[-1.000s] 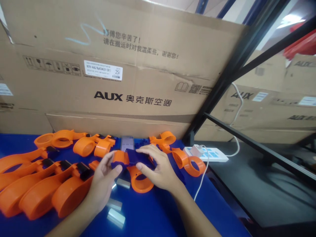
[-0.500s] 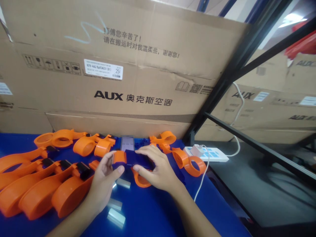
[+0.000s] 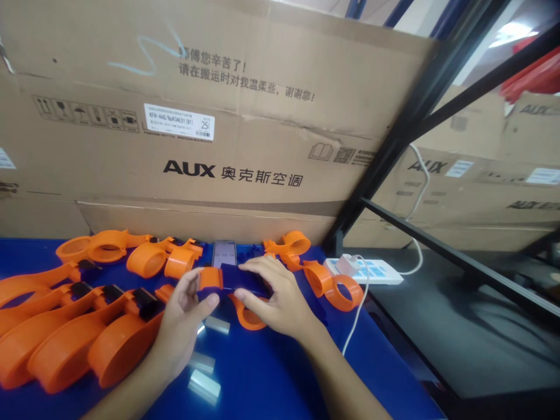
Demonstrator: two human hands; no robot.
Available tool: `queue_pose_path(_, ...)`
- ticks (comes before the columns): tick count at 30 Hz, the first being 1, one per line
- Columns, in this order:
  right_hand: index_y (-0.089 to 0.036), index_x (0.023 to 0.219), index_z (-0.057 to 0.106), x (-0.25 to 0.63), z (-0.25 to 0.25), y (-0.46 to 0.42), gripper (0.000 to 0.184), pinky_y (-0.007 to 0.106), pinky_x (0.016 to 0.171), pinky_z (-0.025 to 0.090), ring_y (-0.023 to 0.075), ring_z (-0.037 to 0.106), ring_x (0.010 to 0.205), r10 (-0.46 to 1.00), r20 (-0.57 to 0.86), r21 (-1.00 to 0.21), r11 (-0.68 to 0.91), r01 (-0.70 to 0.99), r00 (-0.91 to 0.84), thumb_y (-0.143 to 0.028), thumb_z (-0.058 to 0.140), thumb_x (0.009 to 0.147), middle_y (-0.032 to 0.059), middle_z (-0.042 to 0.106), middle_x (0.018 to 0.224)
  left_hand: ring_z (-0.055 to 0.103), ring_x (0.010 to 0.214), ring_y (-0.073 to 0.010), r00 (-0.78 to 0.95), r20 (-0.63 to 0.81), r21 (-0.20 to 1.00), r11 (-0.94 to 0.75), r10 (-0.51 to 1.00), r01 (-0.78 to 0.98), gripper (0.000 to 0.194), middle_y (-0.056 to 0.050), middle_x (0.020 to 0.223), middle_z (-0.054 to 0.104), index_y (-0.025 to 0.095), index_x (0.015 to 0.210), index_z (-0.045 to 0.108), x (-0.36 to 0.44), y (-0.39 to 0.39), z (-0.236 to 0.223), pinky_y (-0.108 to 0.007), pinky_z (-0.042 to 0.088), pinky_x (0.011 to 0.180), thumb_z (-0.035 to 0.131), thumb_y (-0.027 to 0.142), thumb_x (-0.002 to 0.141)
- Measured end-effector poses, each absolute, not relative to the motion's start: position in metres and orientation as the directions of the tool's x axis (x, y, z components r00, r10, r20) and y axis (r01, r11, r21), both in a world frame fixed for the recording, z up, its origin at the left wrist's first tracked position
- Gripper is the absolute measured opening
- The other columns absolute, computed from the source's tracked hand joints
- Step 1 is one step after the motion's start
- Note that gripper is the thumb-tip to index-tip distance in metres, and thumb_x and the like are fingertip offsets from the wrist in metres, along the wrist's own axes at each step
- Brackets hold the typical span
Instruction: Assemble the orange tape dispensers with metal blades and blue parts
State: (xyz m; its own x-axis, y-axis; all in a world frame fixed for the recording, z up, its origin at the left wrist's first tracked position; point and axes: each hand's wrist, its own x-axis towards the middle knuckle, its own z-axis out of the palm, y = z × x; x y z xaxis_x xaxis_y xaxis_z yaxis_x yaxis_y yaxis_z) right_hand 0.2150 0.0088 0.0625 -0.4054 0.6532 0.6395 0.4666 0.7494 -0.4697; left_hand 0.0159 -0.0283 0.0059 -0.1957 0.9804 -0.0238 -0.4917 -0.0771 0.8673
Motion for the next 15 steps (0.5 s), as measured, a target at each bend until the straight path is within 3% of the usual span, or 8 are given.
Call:
queue_pose_path(4, -0.024, 0.121, 0.069, 0.2186, 0.0644, 0.0094, 0.036, 0.046, 0.102, 0.054, 0.0262, 0.069, 0.111, 0.674, 0.584, -0.502, 0.738, 0.451, -0.453, -0.043, 0.075, 0.091, 0.0083, 0.073, 0.120, 0.058, 0.131, -0.0247, -0.179, 0.006, 0.866, -0.095, 0.984, -0.491, 0.058, -0.004, 0.133, 0.068, 0.028, 0.121, 0.068, 0.0154, -0.0299, 0.0077, -0.029, 0.052, 0.101, 0.094, 0.027, 0.068)
queue_pose_path(7, -0.026, 0.134, 0.062, 0.2229, 0.0660, 0.0095, 0.053, 0.049, 0.104, 0.053, 0.0290, 0.067, 0.120, 0.699, 0.524, -0.533, 0.715, 0.453, -0.487, -0.048, 0.078, 0.088, 0.0099, 0.070, 0.131, 0.061, 0.129, -0.0279, -0.139, 0.090, 0.855, -0.148, 0.986, -0.498, 0.062, -0.006, 0.133, 0.069, 0.030, 0.124, 0.068, 0.0130, -0.0319, 0.0092, -0.033, 0.053, 0.101, 0.093, 0.023, 0.067)
queue_pose_path(10, -0.025, 0.132, 0.061, 0.2252, 0.0655, 0.0090, 0.067, 0.046, 0.095, 0.056, 0.0292, 0.070, 0.110, 0.700, 0.502, -0.528, 0.713, 0.461, -0.508, -0.056, 0.085, 0.077, 0.0100, 0.073, 0.125, 0.058, 0.134, -0.0333, -0.089, 0.164, 0.842, -0.186, 0.982, -0.506, 0.070, -0.010, 0.139, 0.067, 0.029, 0.133, 0.065, 0.0102, -0.0346, 0.0100, -0.040, 0.051, 0.107, 0.091, 0.022, 0.068)
queue_pose_path(15, -0.022, 0.123, 0.066, 0.2225, 0.0609, 0.0079, 0.067, 0.043, 0.084, 0.054, 0.0278, 0.070, 0.093, 0.576, 0.624, -0.326, 0.806, 0.495, -0.528, -0.064, 0.084, 0.074, 0.0098, 0.074, 0.103, 0.054, 0.137, -0.0406, -0.056, 0.197, 0.830, -0.198, 0.979, -0.522, 0.073, -0.015, 0.151, 0.058, 0.029, 0.135, 0.061, 0.0108, -0.0380, 0.0114, -0.049, 0.051, 0.107, 0.090, 0.031, 0.068)
